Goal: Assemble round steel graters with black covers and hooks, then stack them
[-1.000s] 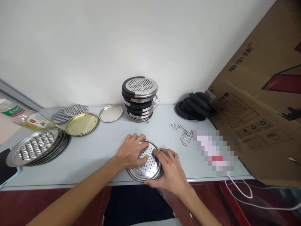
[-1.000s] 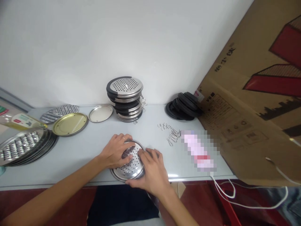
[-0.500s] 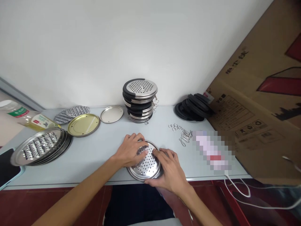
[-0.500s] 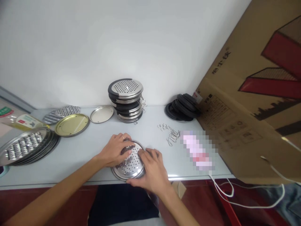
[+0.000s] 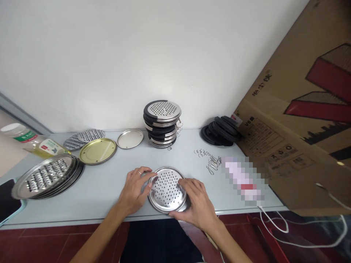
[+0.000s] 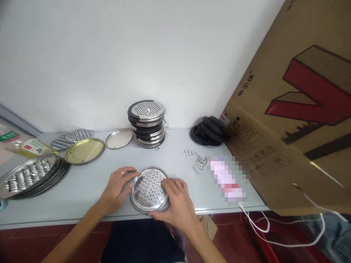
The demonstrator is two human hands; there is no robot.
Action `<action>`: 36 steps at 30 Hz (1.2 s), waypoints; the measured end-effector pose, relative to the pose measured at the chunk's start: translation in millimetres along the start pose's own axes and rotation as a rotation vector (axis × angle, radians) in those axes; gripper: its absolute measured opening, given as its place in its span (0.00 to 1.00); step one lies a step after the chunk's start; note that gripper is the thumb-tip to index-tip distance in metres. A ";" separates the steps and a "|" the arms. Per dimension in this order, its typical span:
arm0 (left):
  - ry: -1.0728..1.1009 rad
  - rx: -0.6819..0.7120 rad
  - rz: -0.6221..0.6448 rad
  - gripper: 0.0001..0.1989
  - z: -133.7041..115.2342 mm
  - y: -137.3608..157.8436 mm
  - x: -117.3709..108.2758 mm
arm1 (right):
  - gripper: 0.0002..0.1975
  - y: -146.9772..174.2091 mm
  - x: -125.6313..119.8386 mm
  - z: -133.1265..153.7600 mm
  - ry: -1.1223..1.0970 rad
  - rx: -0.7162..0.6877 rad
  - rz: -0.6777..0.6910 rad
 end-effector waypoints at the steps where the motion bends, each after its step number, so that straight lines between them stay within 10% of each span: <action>1: -0.024 0.027 0.012 0.20 -2.3 0.9 2.3 | 0.39 0.3 -0.3 0.3 -0.005 -0.005 -0.004; 13: -0.054 0.153 0.169 0.56 -6.8 4.7 21.1 | 0.22 11.2 -3.1 -11.8 -0.103 0.087 -0.136; 28: -0.095 0.036 -0.178 0.33 12.9 23.6 0.9 | 0.16 9.9 -0.8 -10.2 -0.060 0.088 -0.170; 36: -0.391 -0.115 -0.421 0.22 66.2 64.0 -82.9 | 0.15 8.4 -1.2 -1.8 0.051 0.019 -0.146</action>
Point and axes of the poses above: each hand's wrist, its own y-axis away from the middle knuckle, its own x-axis out of the palm, z = x × y, the point moved 6 cm from there along -y, towards the middle knuckle, and after that the axes turned 14 degrees about y, right-handed, at the moved point
